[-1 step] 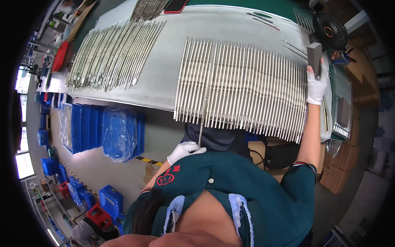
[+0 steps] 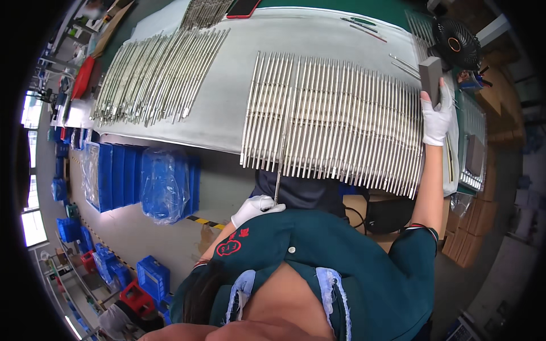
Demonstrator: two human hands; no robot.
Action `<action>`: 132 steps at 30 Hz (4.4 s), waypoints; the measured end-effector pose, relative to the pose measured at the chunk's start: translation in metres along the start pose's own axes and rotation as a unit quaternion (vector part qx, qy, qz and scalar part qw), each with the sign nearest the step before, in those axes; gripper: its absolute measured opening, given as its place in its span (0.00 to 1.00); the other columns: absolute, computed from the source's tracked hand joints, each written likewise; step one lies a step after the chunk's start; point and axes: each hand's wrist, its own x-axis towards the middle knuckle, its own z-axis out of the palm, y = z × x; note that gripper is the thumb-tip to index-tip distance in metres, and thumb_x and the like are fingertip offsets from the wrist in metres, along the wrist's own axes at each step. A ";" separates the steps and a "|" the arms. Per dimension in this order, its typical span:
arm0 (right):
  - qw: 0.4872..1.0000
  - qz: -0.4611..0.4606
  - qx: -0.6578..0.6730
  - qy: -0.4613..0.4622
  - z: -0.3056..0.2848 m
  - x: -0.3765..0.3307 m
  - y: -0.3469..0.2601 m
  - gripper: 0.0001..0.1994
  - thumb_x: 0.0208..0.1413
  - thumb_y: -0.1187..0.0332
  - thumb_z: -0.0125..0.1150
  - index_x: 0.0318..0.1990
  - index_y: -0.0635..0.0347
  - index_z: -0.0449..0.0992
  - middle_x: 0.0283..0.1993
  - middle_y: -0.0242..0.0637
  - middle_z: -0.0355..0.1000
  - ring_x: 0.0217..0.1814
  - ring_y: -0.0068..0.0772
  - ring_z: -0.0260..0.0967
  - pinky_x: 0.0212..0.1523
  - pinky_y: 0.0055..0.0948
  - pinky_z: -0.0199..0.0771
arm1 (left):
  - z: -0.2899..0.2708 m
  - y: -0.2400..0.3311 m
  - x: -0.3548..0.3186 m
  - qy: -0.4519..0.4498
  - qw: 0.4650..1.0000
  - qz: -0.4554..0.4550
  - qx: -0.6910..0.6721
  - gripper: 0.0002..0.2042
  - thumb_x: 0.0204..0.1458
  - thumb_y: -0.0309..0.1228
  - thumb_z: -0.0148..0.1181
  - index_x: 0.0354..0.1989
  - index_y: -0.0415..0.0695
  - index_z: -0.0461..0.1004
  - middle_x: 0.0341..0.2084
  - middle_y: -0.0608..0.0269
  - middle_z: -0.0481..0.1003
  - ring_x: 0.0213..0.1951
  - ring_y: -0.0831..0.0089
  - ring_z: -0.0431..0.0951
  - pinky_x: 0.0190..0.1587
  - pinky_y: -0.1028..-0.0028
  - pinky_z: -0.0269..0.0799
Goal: Using a sanding block to polish and clean several rows of metal rods on a manufacturing workbench.
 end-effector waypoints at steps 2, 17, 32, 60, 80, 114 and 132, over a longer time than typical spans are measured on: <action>0.991 -0.109 -0.036 -0.063 0.013 0.005 -0.050 0.30 0.54 0.67 0.68 0.64 0.59 0.66 0.65 0.40 0.64 0.65 0.35 0.63 0.65 0.31 0.60 | 0.001 -0.001 0.001 0.001 1.000 0.001 -0.016 0.14 0.52 0.39 0.66 0.21 0.42 0.76 0.19 0.58 0.72 0.23 0.61 0.75 0.28 0.67 0.71; 0.932 -0.078 -0.160 -0.316 0.069 -0.019 -0.158 0.32 0.45 0.61 0.71 0.61 0.50 0.69 0.61 0.47 0.66 0.59 0.50 0.67 0.59 0.38 0.67 | 0.023 0.028 0.033 -0.041 0.689 -0.198 -0.696 0.15 0.64 0.47 0.48 0.41 0.47 0.67 0.19 0.71 0.60 0.17 0.82 0.57 0.20 0.82 0.56; 0.842 -0.325 -0.160 -0.399 0.082 -0.025 -0.230 0.19 0.44 0.66 0.68 0.46 0.35 0.79 0.56 0.49 0.67 0.57 0.49 0.68 0.64 0.55 0.57 | 0.025 0.026 0.036 -0.035 0.671 -0.139 -0.727 0.18 0.65 0.47 0.45 0.33 0.45 0.69 0.11 0.78 0.50 0.11 0.88 0.46 0.14 0.82 0.42; 0.847 -0.319 -0.133 -0.404 0.086 -0.042 -0.226 0.24 0.44 0.69 0.69 0.49 0.27 0.75 0.57 0.49 0.67 0.57 0.53 0.66 0.65 0.60 0.54 | 0.027 0.036 0.039 0.018 0.720 -0.159 -0.675 0.18 0.68 0.42 0.40 0.33 0.42 0.67 0.09 0.79 0.50 0.10 0.88 0.46 0.14 0.82 0.41; 0.874 -0.257 -0.228 -0.344 0.056 -0.025 -0.188 0.30 0.36 0.73 0.72 0.50 0.30 0.76 0.57 0.50 0.68 0.58 0.52 0.67 0.65 0.58 0.55 | 0.021 0.042 0.040 0.036 0.746 -0.203 -0.633 0.14 0.68 0.37 0.42 0.35 0.40 0.69 0.12 0.79 0.53 0.11 0.89 0.49 0.14 0.83 0.44; 0.883 -0.214 -0.159 -0.387 0.037 -0.052 -0.206 0.32 0.35 0.74 0.72 0.53 0.34 0.76 0.62 0.50 0.63 0.63 0.56 0.61 0.68 0.59 0.50 | 0.023 0.025 0.036 -0.017 0.709 -0.168 -0.685 0.19 0.67 0.44 0.44 0.40 0.37 0.71 0.11 0.78 0.53 0.11 0.88 0.49 0.14 0.82 0.45; 0.858 -0.266 -0.115 -0.424 0.073 -0.061 -0.239 0.21 0.42 0.66 0.69 0.47 0.34 0.78 0.59 0.51 0.65 0.61 0.51 0.64 0.66 0.58 0.50 | 0.015 0.035 0.038 0.010 0.733 -0.205 -0.649 0.21 0.67 0.45 0.43 0.45 0.36 0.72 0.11 0.78 0.54 0.12 0.88 0.49 0.15 0.83 0.47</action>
